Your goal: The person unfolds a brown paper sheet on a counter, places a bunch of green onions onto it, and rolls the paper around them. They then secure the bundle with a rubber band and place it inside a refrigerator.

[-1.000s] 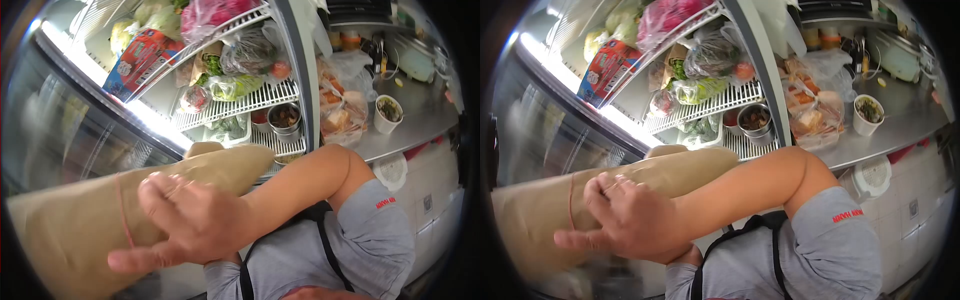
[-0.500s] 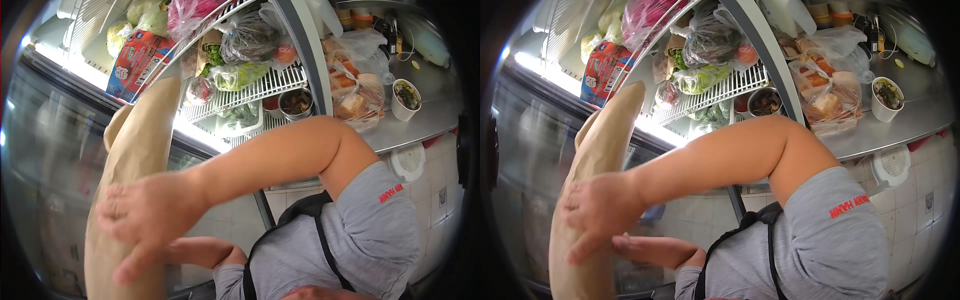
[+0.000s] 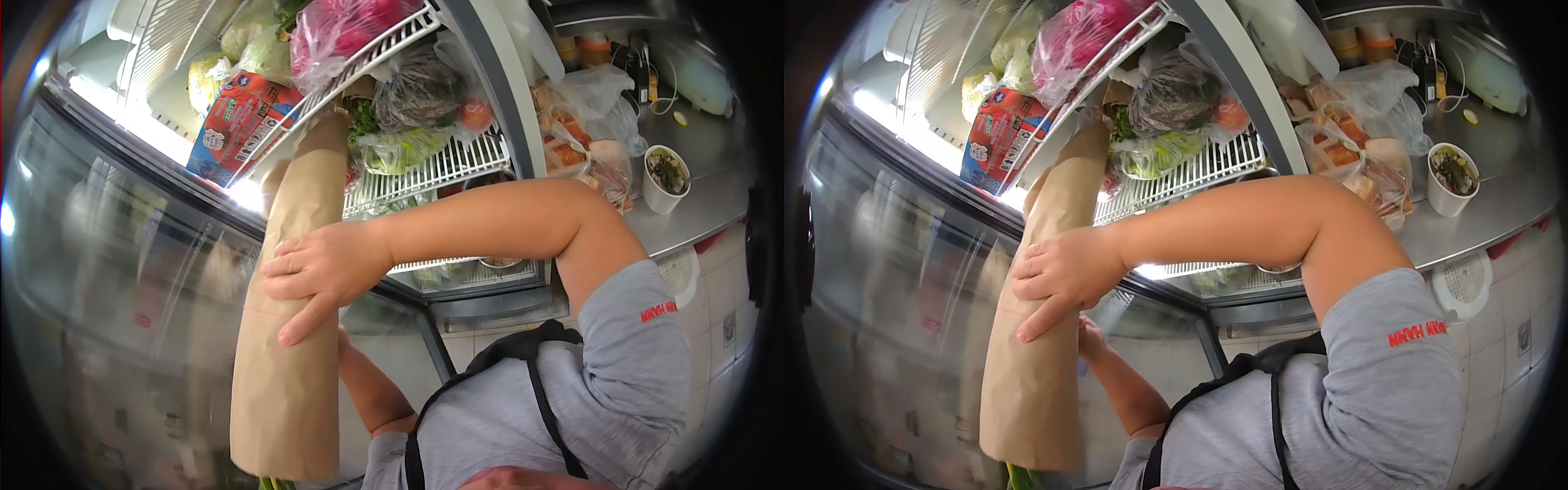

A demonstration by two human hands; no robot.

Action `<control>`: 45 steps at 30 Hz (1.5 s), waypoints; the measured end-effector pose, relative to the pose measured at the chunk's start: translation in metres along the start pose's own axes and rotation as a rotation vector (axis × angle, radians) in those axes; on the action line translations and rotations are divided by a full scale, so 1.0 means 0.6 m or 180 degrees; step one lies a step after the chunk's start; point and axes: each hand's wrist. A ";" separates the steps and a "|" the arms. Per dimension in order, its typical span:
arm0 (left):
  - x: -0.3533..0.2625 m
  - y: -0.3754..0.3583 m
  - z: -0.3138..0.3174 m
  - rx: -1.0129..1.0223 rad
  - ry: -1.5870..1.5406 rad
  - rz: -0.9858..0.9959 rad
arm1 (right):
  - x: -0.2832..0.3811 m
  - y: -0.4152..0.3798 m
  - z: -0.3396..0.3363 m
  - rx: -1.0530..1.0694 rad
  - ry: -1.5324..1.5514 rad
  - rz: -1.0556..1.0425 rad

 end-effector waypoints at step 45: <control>0.247 -0.099 0.122 -0.0309 0.0948 -0.0471 | -0.379 -0.217 -0.076 0.0959 -0.1726 0.4748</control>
Point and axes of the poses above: each hand's wrist, its own y-axis towards the middle knuckle, its own z-axis out of the palm, x = y × z, and after that the axes turned 4 degrees about z, right-handed
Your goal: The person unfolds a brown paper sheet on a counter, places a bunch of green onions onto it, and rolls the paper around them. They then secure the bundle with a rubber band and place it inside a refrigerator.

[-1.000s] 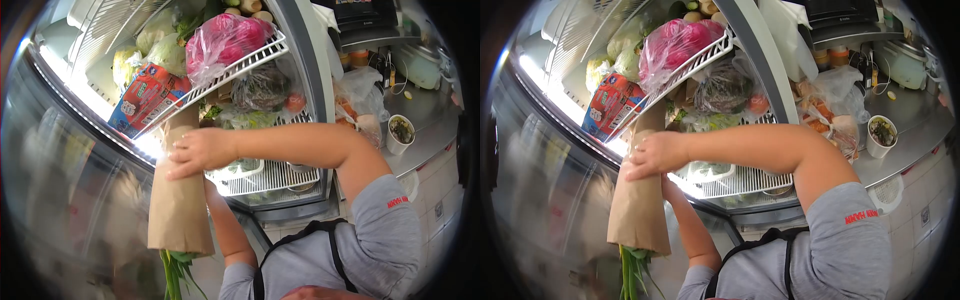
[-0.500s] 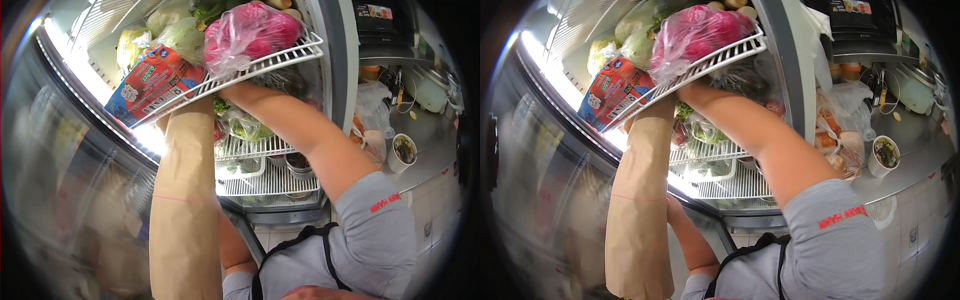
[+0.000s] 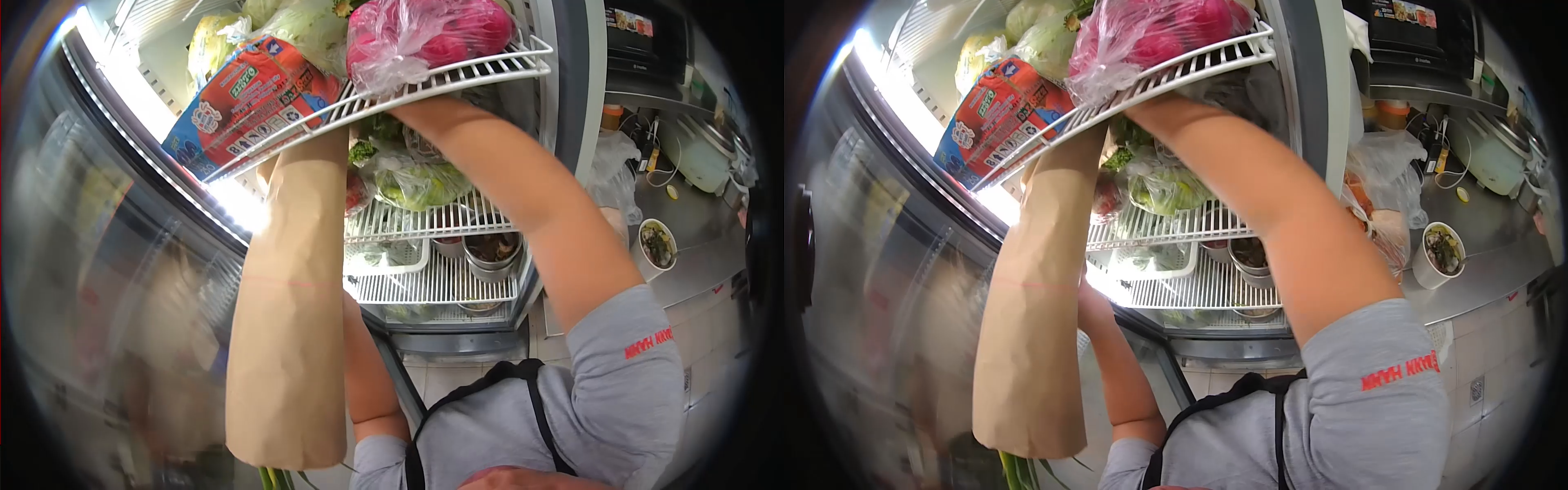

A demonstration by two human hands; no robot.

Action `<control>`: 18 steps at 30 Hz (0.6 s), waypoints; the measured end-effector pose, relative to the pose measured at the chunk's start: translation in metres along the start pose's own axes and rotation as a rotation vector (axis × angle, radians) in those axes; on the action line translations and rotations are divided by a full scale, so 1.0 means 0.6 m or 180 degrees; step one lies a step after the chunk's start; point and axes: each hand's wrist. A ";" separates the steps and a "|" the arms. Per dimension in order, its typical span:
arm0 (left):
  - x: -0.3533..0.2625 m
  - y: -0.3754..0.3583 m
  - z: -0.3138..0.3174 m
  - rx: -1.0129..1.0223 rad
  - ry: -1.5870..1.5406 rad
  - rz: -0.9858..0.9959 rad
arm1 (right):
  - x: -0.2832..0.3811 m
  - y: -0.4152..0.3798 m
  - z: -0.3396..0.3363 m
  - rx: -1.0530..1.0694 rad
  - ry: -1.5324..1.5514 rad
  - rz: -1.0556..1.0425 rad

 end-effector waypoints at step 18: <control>-0.105 0.046 0.157 0.1667 -0.5259 -0.1262 | 0.187 -0.296 -0.142 -0.0463 -0.0492 -0.2406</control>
Point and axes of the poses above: each hand's wrist, its own y-axis towards the middle knuckle, its own z-axis out of the palm, x = y × z, and after that the axes turned 4 degrees about z, right-handed
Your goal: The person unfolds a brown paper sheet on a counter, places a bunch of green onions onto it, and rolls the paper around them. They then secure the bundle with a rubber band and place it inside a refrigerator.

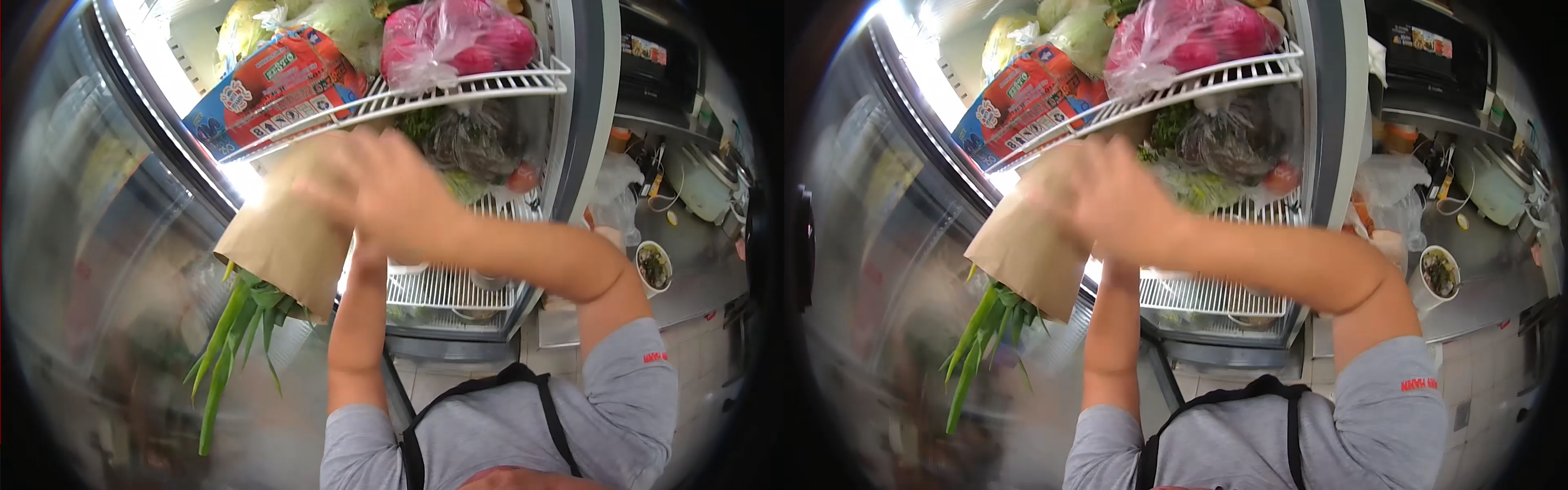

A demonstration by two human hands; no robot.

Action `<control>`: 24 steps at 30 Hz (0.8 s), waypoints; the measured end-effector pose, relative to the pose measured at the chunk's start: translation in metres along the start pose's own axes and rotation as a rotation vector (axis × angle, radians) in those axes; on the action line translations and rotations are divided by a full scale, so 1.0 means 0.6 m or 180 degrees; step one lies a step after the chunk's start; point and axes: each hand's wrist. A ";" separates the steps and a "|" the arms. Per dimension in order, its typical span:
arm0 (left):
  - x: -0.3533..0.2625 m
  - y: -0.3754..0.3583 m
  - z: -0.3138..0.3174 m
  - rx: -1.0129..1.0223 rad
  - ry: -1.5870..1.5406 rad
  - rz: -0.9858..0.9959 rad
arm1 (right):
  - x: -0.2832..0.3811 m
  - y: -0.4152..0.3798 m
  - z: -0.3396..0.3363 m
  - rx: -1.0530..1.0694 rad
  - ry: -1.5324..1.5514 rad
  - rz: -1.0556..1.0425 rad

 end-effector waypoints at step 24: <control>-0.214 -0.067 0.094 -0.0455 0.3510 0.1594 | -0.032 0.052 0.185 -0.0346 0.0055 -0.0446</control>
Point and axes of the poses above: each hand's wrist, its own y-axis towards the middle knuckle, its own z-axis out of the palm, x = y × z, and after that the axes turned 4 degrees about z, right-handed
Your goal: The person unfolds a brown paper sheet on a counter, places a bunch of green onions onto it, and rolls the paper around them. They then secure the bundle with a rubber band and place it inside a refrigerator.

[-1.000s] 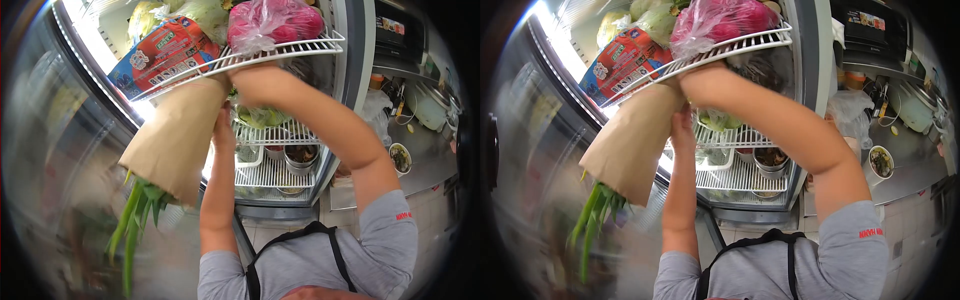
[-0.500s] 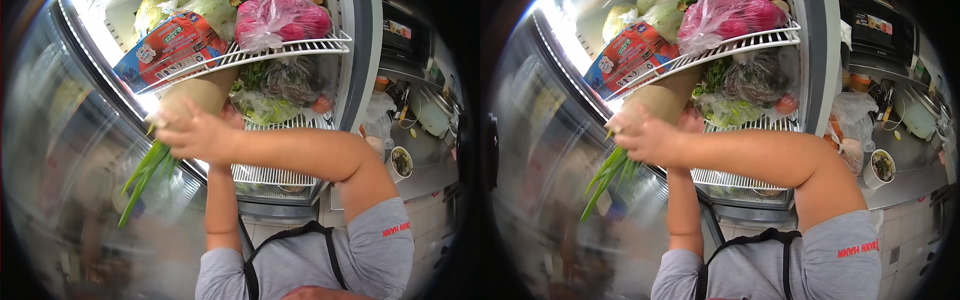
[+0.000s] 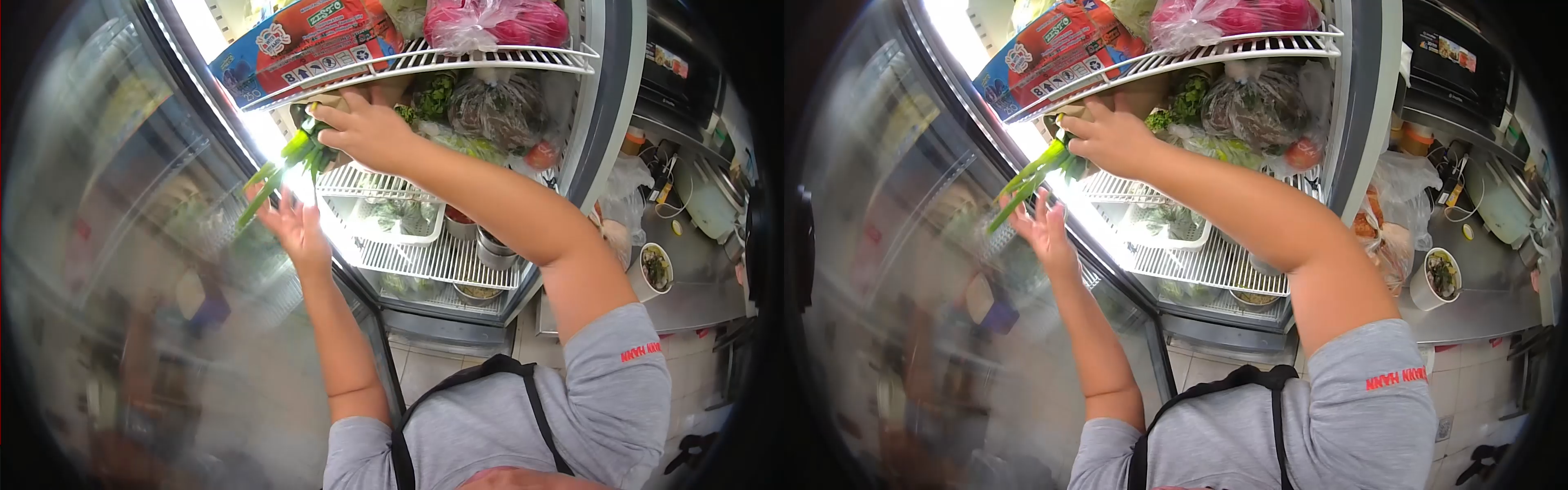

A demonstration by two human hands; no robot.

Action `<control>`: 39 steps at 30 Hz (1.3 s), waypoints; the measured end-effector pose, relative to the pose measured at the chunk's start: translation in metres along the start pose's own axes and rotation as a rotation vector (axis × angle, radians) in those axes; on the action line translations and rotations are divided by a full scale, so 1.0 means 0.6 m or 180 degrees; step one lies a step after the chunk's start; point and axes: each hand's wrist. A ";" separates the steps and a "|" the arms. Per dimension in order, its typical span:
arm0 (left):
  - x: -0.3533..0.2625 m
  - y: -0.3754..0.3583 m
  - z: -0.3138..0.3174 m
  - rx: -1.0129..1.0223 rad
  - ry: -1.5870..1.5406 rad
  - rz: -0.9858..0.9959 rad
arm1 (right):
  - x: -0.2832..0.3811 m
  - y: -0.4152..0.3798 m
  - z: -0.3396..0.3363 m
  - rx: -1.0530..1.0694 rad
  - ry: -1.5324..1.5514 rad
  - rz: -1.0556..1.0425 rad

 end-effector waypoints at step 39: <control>-0.369 -0.131 -0.140 -0.1219 0.0671 0.2105 | 0.264 -0.691 -0.224 0.4306 0.2356 0.2580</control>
Point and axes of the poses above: each hand's wrist, its own y-axis towards the middle knuckle, its own z-axis out of the palm, x = y × z, and after that the axes turned 4 degrees about z, right-handed
